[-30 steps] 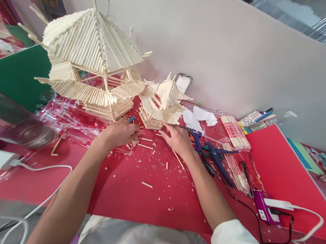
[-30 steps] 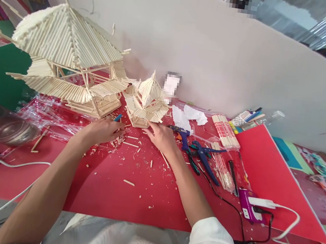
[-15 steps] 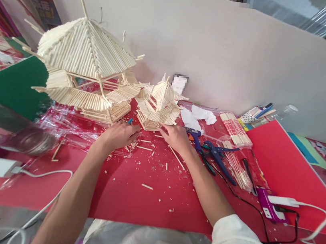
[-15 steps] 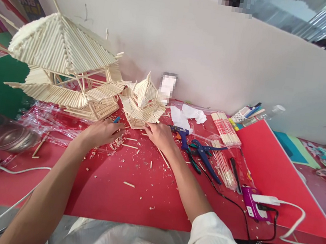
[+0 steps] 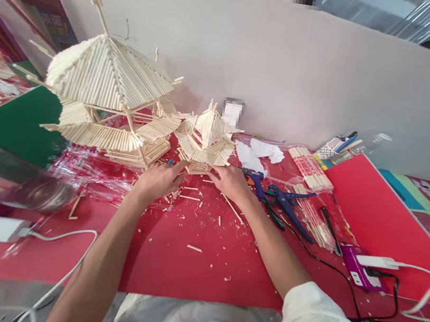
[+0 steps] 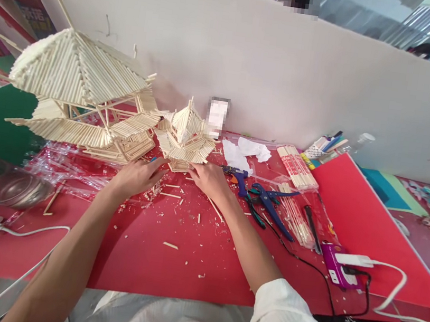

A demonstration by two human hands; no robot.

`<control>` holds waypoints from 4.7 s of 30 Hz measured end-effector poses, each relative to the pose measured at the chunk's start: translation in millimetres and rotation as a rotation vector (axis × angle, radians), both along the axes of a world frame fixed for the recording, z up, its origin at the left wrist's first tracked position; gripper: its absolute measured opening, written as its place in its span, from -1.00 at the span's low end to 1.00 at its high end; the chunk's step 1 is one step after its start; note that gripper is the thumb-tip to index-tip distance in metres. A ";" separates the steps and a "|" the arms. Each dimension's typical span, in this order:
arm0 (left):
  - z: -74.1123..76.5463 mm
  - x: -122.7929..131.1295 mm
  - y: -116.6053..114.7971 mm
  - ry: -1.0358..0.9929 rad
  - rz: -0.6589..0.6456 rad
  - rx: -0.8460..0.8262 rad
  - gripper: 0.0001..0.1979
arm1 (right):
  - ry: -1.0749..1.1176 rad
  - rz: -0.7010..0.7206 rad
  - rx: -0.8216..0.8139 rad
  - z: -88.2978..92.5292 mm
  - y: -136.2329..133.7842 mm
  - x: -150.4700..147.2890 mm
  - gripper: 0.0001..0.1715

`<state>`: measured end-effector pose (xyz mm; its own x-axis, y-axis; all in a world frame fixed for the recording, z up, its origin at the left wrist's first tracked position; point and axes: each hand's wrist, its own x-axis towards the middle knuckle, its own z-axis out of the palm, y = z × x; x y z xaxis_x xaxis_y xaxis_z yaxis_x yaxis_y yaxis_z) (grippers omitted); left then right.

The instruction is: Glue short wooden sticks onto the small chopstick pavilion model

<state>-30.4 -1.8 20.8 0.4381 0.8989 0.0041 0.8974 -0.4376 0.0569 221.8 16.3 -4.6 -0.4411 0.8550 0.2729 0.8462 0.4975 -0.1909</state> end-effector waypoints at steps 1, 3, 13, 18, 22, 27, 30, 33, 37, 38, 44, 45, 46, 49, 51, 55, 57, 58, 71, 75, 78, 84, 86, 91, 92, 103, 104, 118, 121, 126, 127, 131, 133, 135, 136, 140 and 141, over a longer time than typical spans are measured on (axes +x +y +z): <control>0.0 1.5 0.0 0.004 0.004 -0.001 -0.49 | 0.006 0.001 -0.004 0.2 0.1 0.0 -0.65; 0.8 4.5 -0.2 0.007 0.004 -0.013 -0.46 | 0.013 0.006 -0.011 0.7 0.4 0.1 -0.65; -1.1 13.0 0.8 0.016 0.010 -0.022 -0.47 | -0.038 0.002 0.031 0.4 1.2 0.4 -0.67; -1.0 14.9 2.2 0.008 0.021 -0.013 -0.49 | -0.058 -0.008 0.032 0.9 0.8 0.1 -0.69; 0.4 14.3 2.5 0.007 0.015 -0.022 -0.49 | -0.025 -0.002 0.017 1.3 1.5 0.8 -0.70; 0.0 14.2 2.0 0.013 0.020 -0.017 -0.48 | 0.021 0.023 0.015 0.5 3.0 1.5 -0.70; -1.2 14.1 2.1 0.010 0.022 -0.018 -0.48 | 0.015 0.016 0.015 -0.2 3.0 1.1 -0.70; -2.7 13.4 2.3 -0.008 0.014 -0.006 -0.48 | 0.000 0.033 0.003 2.0 1.4 2.9 -0.68; -4.1 11.4 2.6 -0.016 0.018 0.016 -0.49 | 0.040 0.148 -0.055 14.5 -2.2 15.8 -0.62; -4.3 10.9 2.8 -0.019 0.015 0.019 -0.49 | 0.065 0.192 -0.090 19.3 -2.8 21.3 -0.61; -3.5 8.9 4.1 -0.056 0.015 0.037 -0.49 | 0.142 0.317 -0.307 50.8 -1.1 63.1 -0.81; -3.2 8.9 4.3 -0.063 0.019 0.039 -0.49 | 0.142 0.296 -0.318 55.2 -0.8 69.5 -0.85; -3.0 9.0 4.6 -0.069 0.025 0.040 -0.48 | 0.138 0.268 -0.321 59.4 -0.6 75.4 -0.89; -3.2 9.1 5.9 -0.094 0.035 0.056 -0.48 | 0.105 0.180 -0.307 69.8 -1.3 89.3 -0.94; -4.3 8.7 7.2 -0.118 0.034 0.065 -0.48 | 0.075 0.143 -0.301 75.0 -2.0 95.6 -0.94; -8.9 6.0 10.3 -0.186 0.046 0.110 -0.50 | 0.021 0.120 -0.315 81.1 -2.8 101.6 -0.89; -11.9 3.8 11.5 -0.220 0.039 0.131 -0.51 | 0.002 0.110 -0.328 83.7 -4.2 101.5 -0.86; -13.3 2.7 12.0 -0.233 0.031 0.146 -0.51 | -0.011 0.106 -0.339 85.3 -5.4 100.8 -0.85; -11.8 -17.1 15.7 -0.168 -0.010 0.197 -0.58 | -0.076 0.207 -0.412 78.5 -8.4 75.0 -0.46; -10.6 -18.5 14.0 -0.153 -0.024 0.164 -0.57 | -0.088 0.223 -0.379 70.2 -6.5 67.7 -0.50; -7.4 -18.4 11.8 -0.161 -0.030 0.142 -0.58 | -0.067 0.277 -0.390 67.3 -6.4 64.4 -0.82; 0.9 -23.2 10.1 -0.098 -0.019 0.052 -0.60 | -0.080 0.229 -0.347 61.3 -6.1 58.7 -0.79; 1.6 -24.9 10.6 -0.073 -0.033 0.045 -0.60 | -0.029 0.204 -0.259 55.8 -5.0 54.1 -0.84; -1.0 -25.7 11.6 -0.056 -0.031 0.047 -0.57 | 0.081 0.190 -0.038 30.1 0.7 38.0 -0.75; -1.7 -25.2 11.5 -0.058 -0.029 0.047 -0.57 | 0.093 0.189 -0.006 23.7 1.8 34.5 -0.72; 0.4 -19.4 6.9 -0.027 -0.040 0.037 -0.58 | 0.172 0.117 0.102 -13.4 4.8 10.3 -0.65; 0.6 -18.7 6.5 -0.028 -0.031 0.035 -0.57 | 0.175 0.112 0.098 -13.6 4.7 9.7 -0.65; 0.9 -26.0 8.2 -0.169 -0.059 -0.013 -0.69 | 0.017 0.219 -0.200 29.5 -0.2 31.6 -0.85; 1.6 -25.0 9.0 -0.215 -0.165 -0.046 -0.68 | -0.046 0.266 -0.340 47.1 -1.1 45.1 -0.80; 6.4 -16.5 5.8 -0.289 -0.328 -0.268 -0.72 | -0.217 0.138 -0.529 63.3 -5.0 59.7 -0.81; 7.9 -14.6 4.2 -0.289 -0.333 -0.307 -0.74 | -0.256 0.107 -0.571 64.1 -6.4 58.9 -0.81; 13.2 -7.9 -2.6 -0.203 -0.258 -0.370 -0.83 | -0.377 0.057 -0.668 58.1 -11.8 44.3 -0.78; 13.8 -6.0 -4.4 -0.145 -0.223 -0.389 -0.87 | -0.448 0.050 -0.666 52.2 -13.0 35.6 -0.79; 12.7 -6.2 -4.1 -0.124 -0.209 -0.398 -0.94 | -0.497 0.056 -0.666 47.5 -13.5 29.9 -0.84; 11.6 -7.1 -3.2 -0.123 -0.200 -0.389 -0.98 | -0.509 0.060 -0.668 46.3 -13.7 28.6 -0.86; 3.5 -10.5 1.5 -0.098 -0.144 -0.268 -0.81 | -0.516 0.070 -0.687 50.9 -16.2 29.9 -0.90; 0.9 -10.0 2.2 -0.083 -0.135 -0.237 -0.78 | -0.507 0.073 -0.692 53.5 -17.3 30.6 -0.89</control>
<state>-40.3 0.4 21.7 0.5611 0.8125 -0.1581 0.8197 -0.5189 0.2426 252.3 -1.0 48.9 -0.4289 0.7211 -0.5441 0.8817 0.4652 -0.0785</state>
